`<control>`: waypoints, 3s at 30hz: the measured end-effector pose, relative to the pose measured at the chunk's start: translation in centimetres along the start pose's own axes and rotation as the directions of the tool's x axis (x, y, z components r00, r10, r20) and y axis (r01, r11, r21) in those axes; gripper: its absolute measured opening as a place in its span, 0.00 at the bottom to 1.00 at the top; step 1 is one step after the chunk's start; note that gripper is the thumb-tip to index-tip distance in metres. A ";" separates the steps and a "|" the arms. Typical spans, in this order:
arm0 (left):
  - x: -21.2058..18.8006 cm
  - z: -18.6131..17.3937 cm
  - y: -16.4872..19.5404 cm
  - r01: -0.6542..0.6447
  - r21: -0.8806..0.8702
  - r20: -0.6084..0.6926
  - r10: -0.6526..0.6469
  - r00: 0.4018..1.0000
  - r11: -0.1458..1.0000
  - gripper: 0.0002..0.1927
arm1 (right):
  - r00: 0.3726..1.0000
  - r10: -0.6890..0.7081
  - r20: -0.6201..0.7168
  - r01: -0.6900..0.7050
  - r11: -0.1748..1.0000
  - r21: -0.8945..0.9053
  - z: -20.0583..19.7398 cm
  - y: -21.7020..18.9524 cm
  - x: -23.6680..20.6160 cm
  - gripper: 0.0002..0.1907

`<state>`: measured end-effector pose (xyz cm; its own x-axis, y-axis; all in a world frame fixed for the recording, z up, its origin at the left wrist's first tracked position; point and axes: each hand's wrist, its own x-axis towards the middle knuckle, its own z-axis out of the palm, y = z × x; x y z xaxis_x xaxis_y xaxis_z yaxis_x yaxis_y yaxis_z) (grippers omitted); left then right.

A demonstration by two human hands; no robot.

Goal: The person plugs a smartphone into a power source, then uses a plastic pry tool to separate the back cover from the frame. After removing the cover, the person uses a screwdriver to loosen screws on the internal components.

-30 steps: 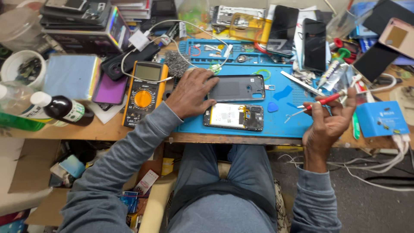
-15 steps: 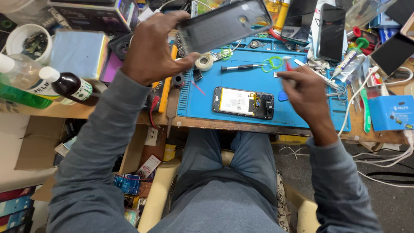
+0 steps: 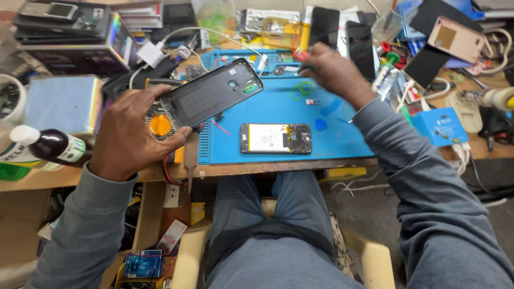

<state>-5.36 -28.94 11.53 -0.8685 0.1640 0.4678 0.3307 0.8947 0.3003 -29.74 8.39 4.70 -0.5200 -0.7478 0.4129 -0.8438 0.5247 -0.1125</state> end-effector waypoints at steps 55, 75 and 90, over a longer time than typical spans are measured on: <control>6.7 10.2 -0.4 -0.105 -0.034 0.204 0.110 0.973 0.994 0.37 | 0.969 0.176 0.176 -0.196 0.975 0.105 1.5 0.0 -6.6 0.10; 8.8 19.1 -2.3 -0.240 -0.134 0.298 0.270 0.916 0.961 0.41 | 0.940 0.179 0.290 -0.225 0.965 0.133 1.6 -4.7 -3.0 0.13; 1.6 15.0 4.2 -0.340 -0.262 0.182 0.392 0.902 0.903 0.28 | 0.978 0.202 -0.059 -0.108 0.721 0.685 -1.9 -6.6 -8.2 0.19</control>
<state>-10.89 -18.71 0.99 -0.7208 0.5741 0.3885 0.6905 0.6439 0.3296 -19.62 11.84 3.78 -0.6713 -0.6006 0.4344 -0.6428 0.1799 -0.7446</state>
